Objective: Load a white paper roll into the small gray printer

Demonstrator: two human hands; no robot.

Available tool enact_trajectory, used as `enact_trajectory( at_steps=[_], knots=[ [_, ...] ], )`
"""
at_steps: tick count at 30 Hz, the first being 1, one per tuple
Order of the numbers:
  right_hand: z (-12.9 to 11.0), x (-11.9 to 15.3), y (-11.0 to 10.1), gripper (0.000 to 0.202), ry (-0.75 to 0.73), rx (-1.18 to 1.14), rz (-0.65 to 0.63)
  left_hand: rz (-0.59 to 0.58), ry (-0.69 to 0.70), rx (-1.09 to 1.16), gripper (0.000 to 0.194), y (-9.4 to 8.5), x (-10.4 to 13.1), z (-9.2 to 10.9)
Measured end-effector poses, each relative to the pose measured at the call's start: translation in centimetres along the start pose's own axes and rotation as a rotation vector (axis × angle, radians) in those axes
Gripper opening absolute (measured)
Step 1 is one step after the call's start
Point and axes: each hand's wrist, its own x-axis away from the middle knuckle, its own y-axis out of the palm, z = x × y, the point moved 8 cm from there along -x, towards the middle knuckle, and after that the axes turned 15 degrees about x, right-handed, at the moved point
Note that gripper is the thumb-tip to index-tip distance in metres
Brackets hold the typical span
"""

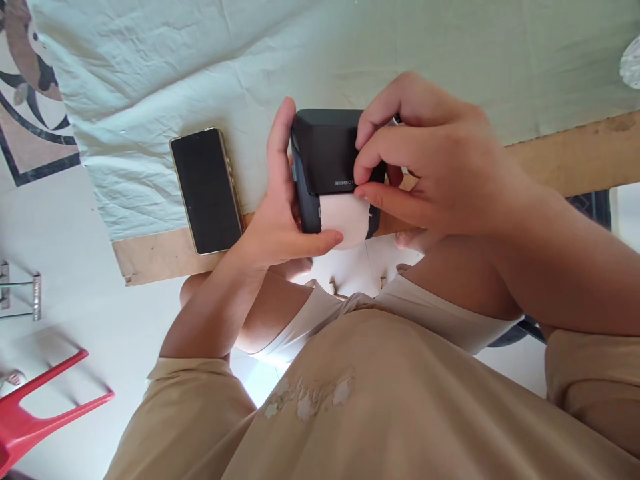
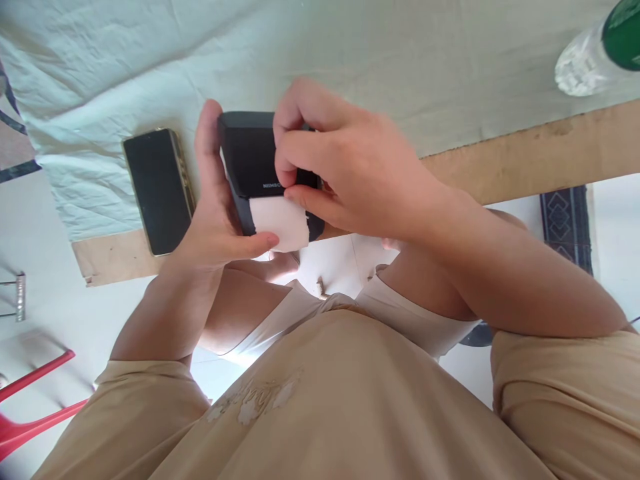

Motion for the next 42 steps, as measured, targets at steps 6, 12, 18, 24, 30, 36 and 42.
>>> enact_trajectory(
  at_steps=[6, 12, 18, 24, 30, 36, 42],
  knots=[
    [-0.5, -0.1, 0.2, 0.013, 0.021, -0.069, 0.072, 0.38, -0.07, 0.204, 0.06, -0.3, 0.9, 0.7],
    [-0.1, 0.1, 0.7, 0.043, 0.136, -0.177, 0.013, 0.506, -0.135, 0.182, 0.049, 0.6, 1.0, 2.0],
    [0.3, 0.0, 1.1, 0.062, 0.135, -0.271, -0.09, 0.405, -0.17, 0.183, 0.072, 0.7, 0.7, 2.1],
    [-0.3, -0.1, 0.9, 0.053, 0.053, -0.254, -0.045, 0.371, -0.213, 0.156, 0.086, 0.8, 0.6, 2.2],
    [-0.3, 0.2, 1.0, 0.052, 0.078, -0.225, -0.038, 0.392, -0.192, 0.173, 0.083, 0.4, 0.9, 1.7],
    [-0.7, 0.3, 0.2, 0.047, 0.052, -0.139, 0.045, 0.463, -0.094, 0.158, 0.074, -0.5, 0.5, 1.2],
    [-0.9, 0.3, -0.1, 0.042, 0.036, 0.014, 0.078, 0.496, -0.081, 0.218, 0.039, 0.4, 0.3, 2.1]
  ],
)
